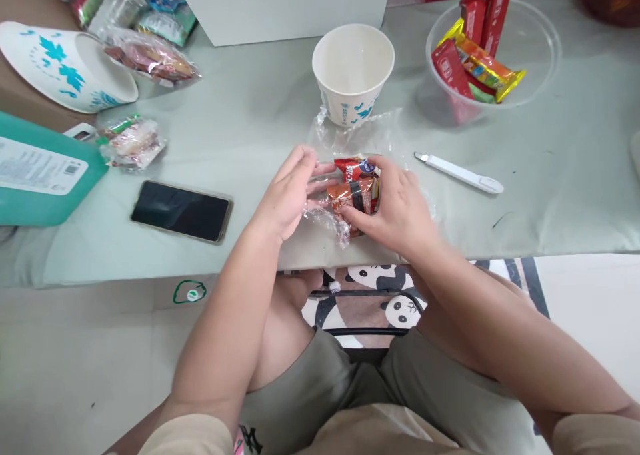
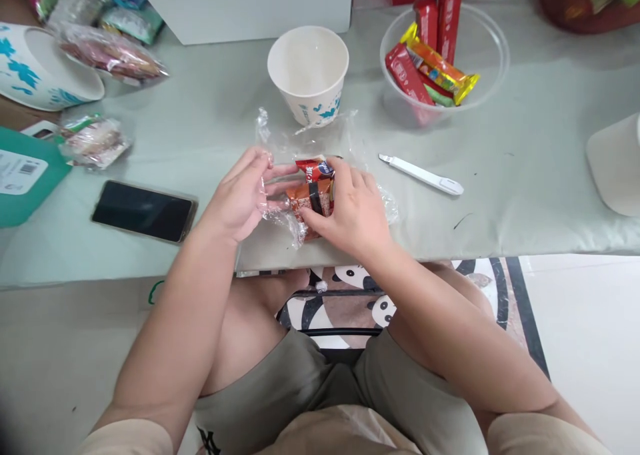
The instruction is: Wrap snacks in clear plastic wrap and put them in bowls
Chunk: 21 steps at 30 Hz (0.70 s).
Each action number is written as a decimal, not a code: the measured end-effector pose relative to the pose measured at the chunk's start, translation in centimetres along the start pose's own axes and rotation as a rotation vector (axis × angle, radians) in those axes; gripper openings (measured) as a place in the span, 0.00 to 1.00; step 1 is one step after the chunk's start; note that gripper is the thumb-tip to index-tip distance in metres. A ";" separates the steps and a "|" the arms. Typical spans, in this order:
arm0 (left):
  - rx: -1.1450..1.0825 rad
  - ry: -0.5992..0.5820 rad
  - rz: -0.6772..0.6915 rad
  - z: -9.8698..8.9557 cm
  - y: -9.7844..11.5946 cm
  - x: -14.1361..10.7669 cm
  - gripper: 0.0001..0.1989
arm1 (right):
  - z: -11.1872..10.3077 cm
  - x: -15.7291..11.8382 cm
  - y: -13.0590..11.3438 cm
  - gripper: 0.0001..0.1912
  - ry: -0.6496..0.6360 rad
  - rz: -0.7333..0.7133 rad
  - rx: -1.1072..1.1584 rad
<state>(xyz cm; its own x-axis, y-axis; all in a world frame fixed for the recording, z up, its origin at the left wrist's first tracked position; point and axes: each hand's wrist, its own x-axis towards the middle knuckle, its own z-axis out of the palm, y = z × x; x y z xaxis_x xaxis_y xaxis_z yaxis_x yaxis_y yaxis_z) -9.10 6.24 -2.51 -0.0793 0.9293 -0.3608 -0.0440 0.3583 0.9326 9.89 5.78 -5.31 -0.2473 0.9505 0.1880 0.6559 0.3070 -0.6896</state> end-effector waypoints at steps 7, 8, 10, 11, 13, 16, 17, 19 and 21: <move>-0.026 0.044 0.028 -0.2 0.6 -0.2 0.16 | -0.2 -0.6 0.2 0.37 0.046 -0.055 0.080; -0.028 0.064 0.032 -0.3 0.6 -0.1 0.17 | -0.3 -0.6 0.3 0.38 0.056 -0.045 0.098; -0.054 0.076 0.019 -0.5 0.6 0.3 0.17 | -0.4 -0.6 0.7 0.42 0.074 -0.028 0.138; -0.073 0.070 0.005 -0.5 0.6 0.4 0.17 | -0.4 -0.5 1.0 0.44 0.084 -0.023 0.155; -0.102 0.063 -0.017 -0.3 0.5 0.7 0.16 | -0.6 -0.5 1.4 0.46 0.098 -0.020 0.167; -0.101 0.129 0.012 0.3 0.4 0.9 0.17 | -1.0 -0.5 2.0 0.43 0.117 -0.035 0.148; -0.099 0.164 0.035 0.5 0.4 1.0 0.19 | -1.1 -0.6 2.2 0.41 0.128 -0.055 0.147; -0.112 0.217 0.077 0.7 0.3 1.0 0.23 | -1.2 -0.8 2.5 0.40 0.162 -0.097 0.170; -0.137 0.240 0.093 0.9 0.3 1.1 0.25 | -1.2 -0.9 2.7 0.40 0.216 -0.121 0.222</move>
<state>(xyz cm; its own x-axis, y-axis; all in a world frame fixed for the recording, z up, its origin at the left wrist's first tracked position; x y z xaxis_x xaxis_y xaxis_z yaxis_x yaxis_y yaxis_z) -8.33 7.42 -2.57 -0.3224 0.9038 -0.2815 -0.1586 0.2416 0.9573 12.75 5.77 -6.49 -0.1418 0.9032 0.4052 0.4540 0.4230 -0.7842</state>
